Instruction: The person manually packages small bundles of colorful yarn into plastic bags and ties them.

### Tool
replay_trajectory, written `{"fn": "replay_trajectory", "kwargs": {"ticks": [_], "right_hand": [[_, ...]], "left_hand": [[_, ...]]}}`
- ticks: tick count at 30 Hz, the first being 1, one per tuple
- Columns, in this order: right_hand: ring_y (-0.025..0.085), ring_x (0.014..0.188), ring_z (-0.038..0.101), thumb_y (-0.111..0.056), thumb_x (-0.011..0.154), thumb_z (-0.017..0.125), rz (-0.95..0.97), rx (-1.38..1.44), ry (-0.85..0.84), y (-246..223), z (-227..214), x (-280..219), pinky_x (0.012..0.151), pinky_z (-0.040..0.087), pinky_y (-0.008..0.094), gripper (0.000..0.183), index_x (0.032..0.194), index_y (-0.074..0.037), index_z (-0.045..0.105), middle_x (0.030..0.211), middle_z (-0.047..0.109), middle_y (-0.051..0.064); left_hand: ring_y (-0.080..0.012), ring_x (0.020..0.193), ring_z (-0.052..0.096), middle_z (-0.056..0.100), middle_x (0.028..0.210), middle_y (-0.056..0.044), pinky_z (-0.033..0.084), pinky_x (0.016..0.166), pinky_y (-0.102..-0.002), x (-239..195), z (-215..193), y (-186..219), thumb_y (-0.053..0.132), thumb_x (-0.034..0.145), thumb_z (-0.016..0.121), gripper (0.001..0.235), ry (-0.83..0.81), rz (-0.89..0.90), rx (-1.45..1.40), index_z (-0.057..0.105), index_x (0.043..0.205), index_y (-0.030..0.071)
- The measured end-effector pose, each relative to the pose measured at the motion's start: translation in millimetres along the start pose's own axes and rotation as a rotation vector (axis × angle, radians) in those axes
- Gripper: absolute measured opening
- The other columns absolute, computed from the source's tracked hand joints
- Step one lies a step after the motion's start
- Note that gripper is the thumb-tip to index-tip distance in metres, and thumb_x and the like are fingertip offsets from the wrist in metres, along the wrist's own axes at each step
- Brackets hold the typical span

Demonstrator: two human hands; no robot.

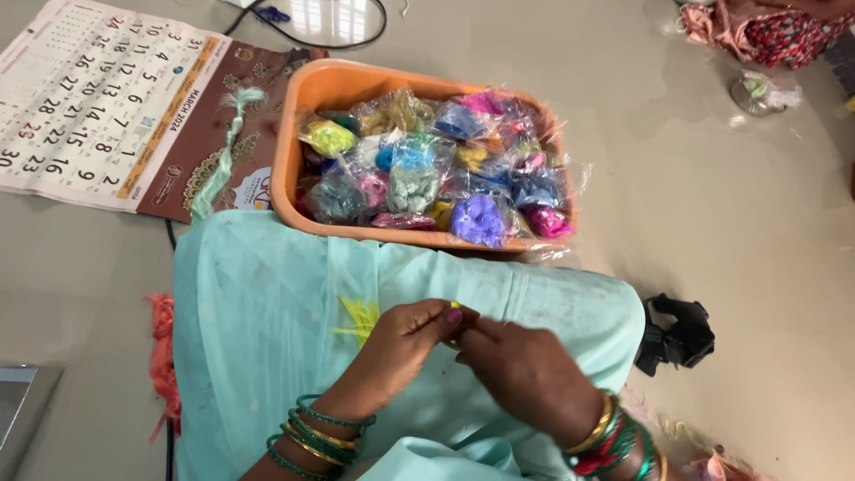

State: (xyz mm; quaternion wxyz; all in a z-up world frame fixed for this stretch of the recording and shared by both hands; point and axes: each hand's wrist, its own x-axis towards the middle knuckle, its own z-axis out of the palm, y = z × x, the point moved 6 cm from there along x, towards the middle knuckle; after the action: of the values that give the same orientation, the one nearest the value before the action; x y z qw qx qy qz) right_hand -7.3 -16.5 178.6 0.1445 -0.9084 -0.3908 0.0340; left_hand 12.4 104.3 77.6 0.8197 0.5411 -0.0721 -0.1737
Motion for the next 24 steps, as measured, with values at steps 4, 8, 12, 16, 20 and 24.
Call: {"fn": "replay_trajectory", "kwargs": {"ticks": [4,8,12,16,20,24], "right_hand": [[0.028,0.075,0.070,-0.010,0.085,0.075,-0.015,0.121,0.028,-4.3,-22.9,5.7,0.060,0.057,0.038,0.025,0.109,-0.010,0.068,0.095,0.064,0.007],[0.029,0.078,0.072,-0.009,0.085,0.076,-0.007,0.214,0.039,-7.2,-17.7,11.4,0.064,0.059,0.036,0.029,0.112,-0.008,0.067,0.110,0.063,0.009],[0.028,0.085,0.074,-0.006,0.083,0.073,-0.096,0.105,0.110,-16.0,-16.4,13.4,0.069,0.061,0.034,0.039,0.121,-0.009,0.069,0.122,0.066,0.010],[0.025,0.088,0.074,-0.004,0.083,0.068,-0.268,-0.049,0.181,-22.9,-18.3,13.8,0.071,0.060,0.033,0.040,0.123,-0.010,0.071,0.123,0.068,0.009],[0.024,0.083,0.073,-0.008,0.085,0.072,-0.209,-0.018,0.122,-14.9,-8.6,15.6,0.066,0.059,0.033,0.032,0.117,-0.008,0.073,0.117,0.069,0.007],[0.025,0.083,0.074,-0.006,0.085,0.071,-0.118,0.098,0.028,-9.4,-14.8,20.7,0.066,0.059,0.033,0.023,0.108,-0.006,0.068,0.114,0.069,0.008]], "left_hand": [[-0.0057,0.085,0.068,0.077,0.090,-0.002,0.055,0.078,-0.023,-1.4,1.7,-15.5,0.029,0.106,0.054,0.034,-0.071,-0.024,0.188,0.073,0.107,0.001],[-0.0068,0.058,0.039,0.059,0.076,0.002,0.029,0.048,-0.023,-6.8,-8.4,-33.2,0.031,0.101,0.058,0.031,-0.015,-0.319,-0.133,0.074,0.104,0.005],[-0.0070,0.061,0.045,0.061,0.081,0.001,0.030,0.047,-0.024,-8.5,-6.3,-29.9,0.055,0.101,0.049,0.052,-0.069,-0.301,-0.337,0.066,0.100,0.007],[-0.0067,0.060,0.044,0.062,0.083,0.001,0.031,0.046,-0.023,-12.7,-3.5,-19.7,0.083,0.087,0.036,0.087,-0.042,-0.397,-0.337,0.072,0.109,0.007],[-0.0059,0.061,0.044,0.064,0.086,0.000,0.031,0.047,-0.021,-11.5,1.8,-10.8,0.091,0.080,0.030,0.100,-0.135,-0.375,-0.384,0.073,0.114,0.007],[-0.0112,0.075,0.059,0.069,0.096,-0.005,0.044,0.058,-0.027,-9.1,-0.1,-20.0,0.073,0.095,0.035,0.079,-0.182,-0.413,-0.476,0.067,0.118,0.005]]}}
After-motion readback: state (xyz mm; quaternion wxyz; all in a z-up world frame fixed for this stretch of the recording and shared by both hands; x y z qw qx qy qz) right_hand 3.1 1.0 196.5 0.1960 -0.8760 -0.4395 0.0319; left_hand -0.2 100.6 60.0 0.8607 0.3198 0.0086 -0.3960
